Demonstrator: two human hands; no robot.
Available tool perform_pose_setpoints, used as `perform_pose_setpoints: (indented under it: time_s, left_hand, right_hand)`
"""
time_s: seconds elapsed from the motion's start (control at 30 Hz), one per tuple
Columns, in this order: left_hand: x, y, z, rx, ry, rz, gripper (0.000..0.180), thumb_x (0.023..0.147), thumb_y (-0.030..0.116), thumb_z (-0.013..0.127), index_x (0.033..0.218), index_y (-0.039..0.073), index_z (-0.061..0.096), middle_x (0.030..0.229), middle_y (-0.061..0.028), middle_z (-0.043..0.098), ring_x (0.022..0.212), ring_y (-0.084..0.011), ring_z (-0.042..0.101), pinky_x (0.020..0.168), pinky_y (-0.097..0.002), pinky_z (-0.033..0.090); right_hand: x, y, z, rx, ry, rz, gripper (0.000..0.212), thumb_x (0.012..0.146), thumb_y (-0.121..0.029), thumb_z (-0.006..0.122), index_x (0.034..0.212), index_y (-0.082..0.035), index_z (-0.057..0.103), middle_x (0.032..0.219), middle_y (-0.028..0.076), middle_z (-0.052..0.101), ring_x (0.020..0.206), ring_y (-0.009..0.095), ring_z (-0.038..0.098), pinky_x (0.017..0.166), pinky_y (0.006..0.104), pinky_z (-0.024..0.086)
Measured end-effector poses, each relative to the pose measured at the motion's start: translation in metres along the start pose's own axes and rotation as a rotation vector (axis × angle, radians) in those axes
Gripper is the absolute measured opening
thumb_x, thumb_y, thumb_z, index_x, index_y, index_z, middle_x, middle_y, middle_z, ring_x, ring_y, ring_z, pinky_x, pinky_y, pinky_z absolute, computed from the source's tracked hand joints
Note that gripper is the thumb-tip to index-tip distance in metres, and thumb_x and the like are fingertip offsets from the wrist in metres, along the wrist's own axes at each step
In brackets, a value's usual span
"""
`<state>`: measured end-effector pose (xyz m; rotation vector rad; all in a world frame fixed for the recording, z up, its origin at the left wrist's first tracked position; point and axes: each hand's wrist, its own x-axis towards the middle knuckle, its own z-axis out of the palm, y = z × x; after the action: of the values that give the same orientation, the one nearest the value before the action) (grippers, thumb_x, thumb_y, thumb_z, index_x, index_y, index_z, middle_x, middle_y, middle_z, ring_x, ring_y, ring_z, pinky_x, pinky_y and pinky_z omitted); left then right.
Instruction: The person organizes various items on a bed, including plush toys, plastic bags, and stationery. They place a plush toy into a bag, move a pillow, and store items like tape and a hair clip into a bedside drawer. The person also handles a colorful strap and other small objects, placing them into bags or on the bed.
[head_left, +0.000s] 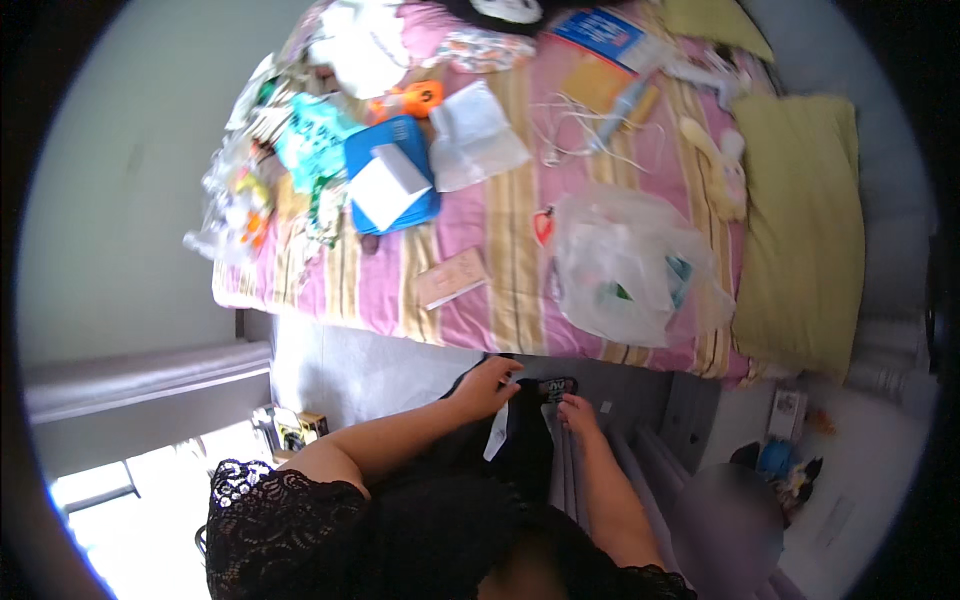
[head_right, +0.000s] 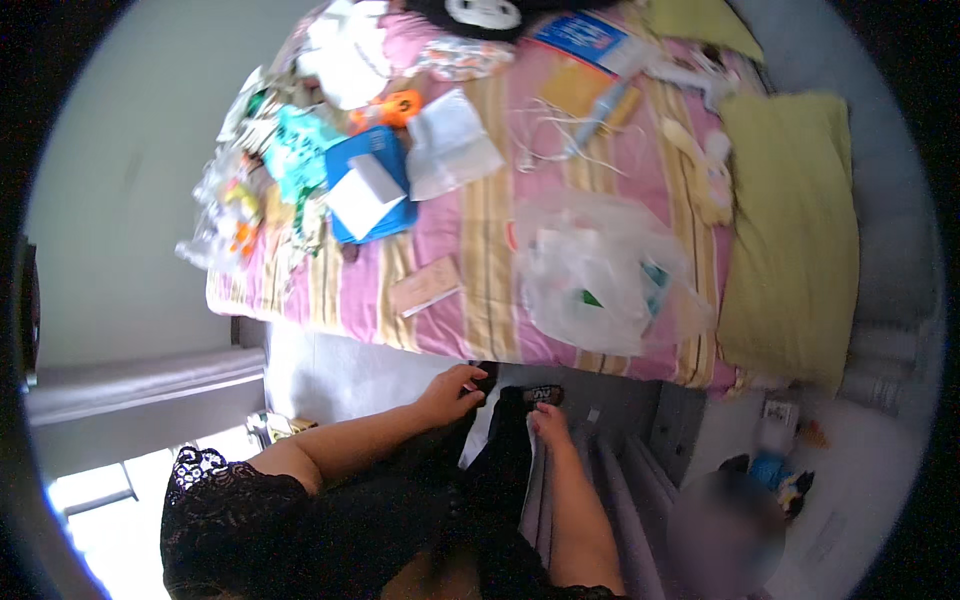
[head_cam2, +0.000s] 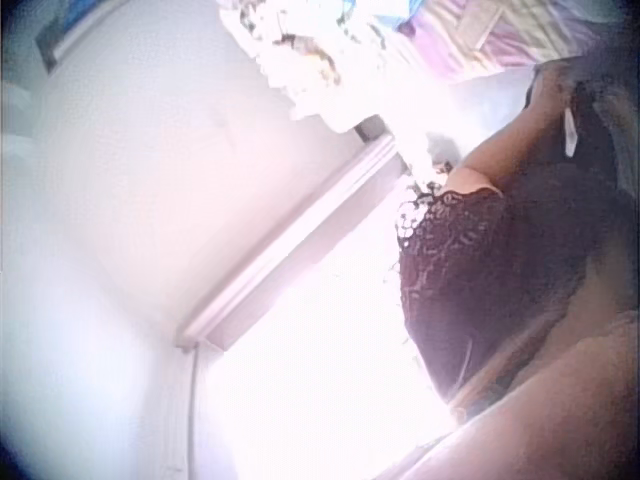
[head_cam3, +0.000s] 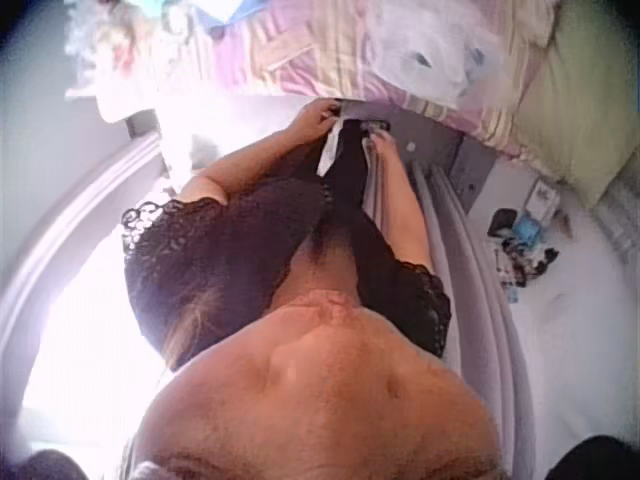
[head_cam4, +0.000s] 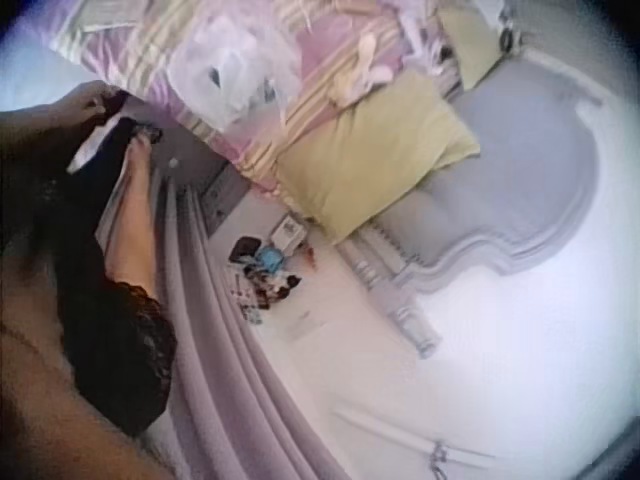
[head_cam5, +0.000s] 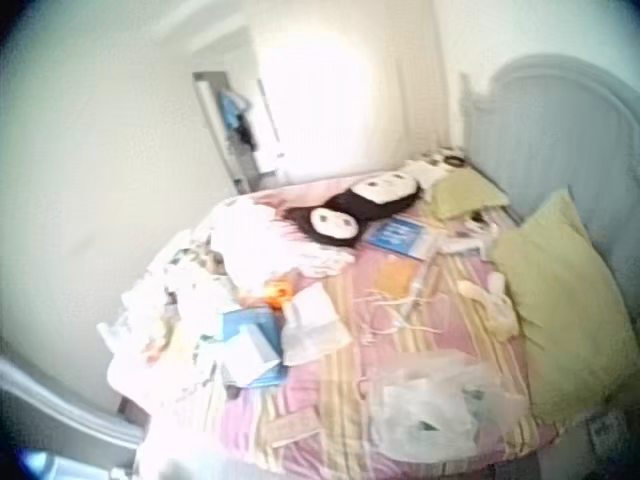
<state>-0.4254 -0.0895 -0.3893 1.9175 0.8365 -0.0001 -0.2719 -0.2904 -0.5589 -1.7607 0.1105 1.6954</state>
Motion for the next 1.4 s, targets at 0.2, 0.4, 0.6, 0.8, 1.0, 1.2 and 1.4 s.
perform_pose_setpoints:
  time_s: [0.2,0.4,0.6,0.8,1.0,1.2,1.4]
  left_hand:
    - [-0.094,-0.148,-0.07,-0.058,0.19,-0.33,0.035,0.076,0.017,0.069,0.105,0.003,0.059,0.093,-0.0121,0.065,0.083,-0.022,0.064,0.076,-0.0333,0.052]
    - [-0.148,-0.211,-0.15,-0.127,0.082,-0.353,0.034,0.077,0.026,0.066,0.105,0.008,0.06,0.096,-0.0102,0.065,0.092,-0.0287,0.062,0.081,-0.0383,0.049]
    - [-0.196,-0.26,-0.282,-0.079,0.312,-0.412,0.033,0.08,0.024,0.066,0.106,0.006,0.06,0.094,-0.0093,0.066,0.078,-0.0208,0.063,0.073,-0.0331,0.051]
    - [-0.246,-0.297,-0.352,-0.182,0.632,-0.502,0.028,0.079,0.019,0.066,0.102,0.004,0.06,0.093,-0.0096,0.066,0.08,-0.0207,0.063,0.073,-0.0316,0.051]
    - [-0.28,-0.288,-0.391,-0.167,0.621,-0.578,0.03,0.079,0.019,0.066,0.103,0.003,0.06,0.096,-0.0114,0.065,0.078,-0.0208,0.064,0.073,-0.0317,0.05]
    - [-0.298,-0.353,-0.43,-0.134,0.545,-0.529,0.031,0.078,0.02,0.067,0.103,0.002,0.06,0.093,-0.0131,0.064,0.078,-0.0228,0.065,0.074,-0.0335,0.05]
    - [-0.225,-0.382,-0.601,-0.072,1.01,-0.287,0.033,0.076,0.01,0.071,0.108,0.005,0.062,0.129,-0.0143,0.046,0.12,-0.0258,0.044,0.093,-0.0366,0.042]
  right_hand:
    - [-0.014,-0.023,0.047,-0.305,0.055,-0.005,0.042,0.083,-0.018,0.06,0.123,-0.008,0.052,0.095,0.004,0.062,0.072,0.013,0.059,0.061,0.0294,0.047]
    - [-0.001,-0.084,0.17,-0.203,0.187,-0.116,0.023,0.084,-0.018,0.058,0.106,-0.013,0.058,0.084,0.0,0.061,0.067,0.011,0.06,0.055,0.0264,0.045]
    - [0.019,-0.133,0.324,-0.223,-0.028,-0.11,0.015,0.086,-0.021,0.058,0.099,-0.015,0.056,0.08,-0.001,0.059,0.07,0.012,0.058,0.058,0.0303,0.045]
    - [0.064,-0.181,0.367,0.105,-0.062,-0.018,0.022,0.084,-0.023,0.064,0.102,-0.013,0.055,0.079,0.0,0.058,0.068,0.015,0.057,0.059,0.0352,0.045]
    - [0.153,-0.19,0.365,0.533,0.196,0.125,0.033,0.082,-0.032,0.069,0.105,-0.011,0.058,0.091,0.004,0.061,0.078,0.022,0.056,0.067,0.0398,0.046]
    - [0.179,-0.186,0.386,0.789,0.372,-0.071,0.037,0.087,-0.028,0.063,0.117,-0.008,0.053,0.108,0.007,0.059,0.089,0.024,0.059,0.066,0.0415,0.05]
    - [0.14,-0.184,0.426,0.861,0.362,-0.256,0.036,0.093,-0.021,0.052,0.125,-0.005,0.046,0.112,0.009,0.058,0.1,0.026,0.058,0.079,0.0374,0.051]
